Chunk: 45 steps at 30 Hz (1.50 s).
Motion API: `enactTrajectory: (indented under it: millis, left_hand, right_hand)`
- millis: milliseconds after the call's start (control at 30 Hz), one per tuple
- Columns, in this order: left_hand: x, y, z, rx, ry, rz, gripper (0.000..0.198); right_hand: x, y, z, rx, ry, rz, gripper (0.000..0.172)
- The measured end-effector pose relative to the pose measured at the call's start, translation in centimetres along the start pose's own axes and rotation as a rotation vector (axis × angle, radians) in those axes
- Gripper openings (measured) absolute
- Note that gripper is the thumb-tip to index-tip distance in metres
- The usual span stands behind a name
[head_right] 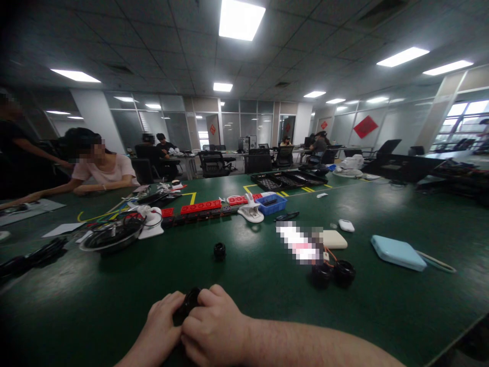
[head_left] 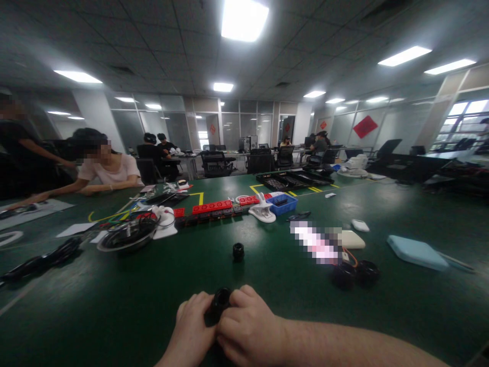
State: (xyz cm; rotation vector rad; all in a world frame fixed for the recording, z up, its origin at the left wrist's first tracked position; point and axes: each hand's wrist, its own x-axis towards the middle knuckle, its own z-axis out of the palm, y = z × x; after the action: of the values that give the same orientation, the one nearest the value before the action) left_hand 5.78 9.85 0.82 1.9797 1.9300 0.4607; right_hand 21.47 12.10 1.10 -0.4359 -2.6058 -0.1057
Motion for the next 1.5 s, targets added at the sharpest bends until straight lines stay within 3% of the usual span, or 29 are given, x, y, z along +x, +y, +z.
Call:
enactTrajectory:
  millis: [567, 867, 1500]
  left_hand:
    - [0.2, -0.2, 0.2, -0.01, 0.031, 0.01, 0.008]
    - [0.0, -0.3, 0.3, -0.024, 0.045, 0.024, 0.021]
    - [-0.2, 0.0, 0.4, -0.015, 0.011, 0.03, 0.012]
  right_hand:
    - [0.1, 1.2, -0.7, -0.031, 0.054, 0.189, 0.008]
    - [0.2, 1.4, -1.2, -0.032, -0.051, 0.317, 0.018]
    - [0.7, 1.1, -1.1, 0.078, -0.136, 0.429, 0.033]
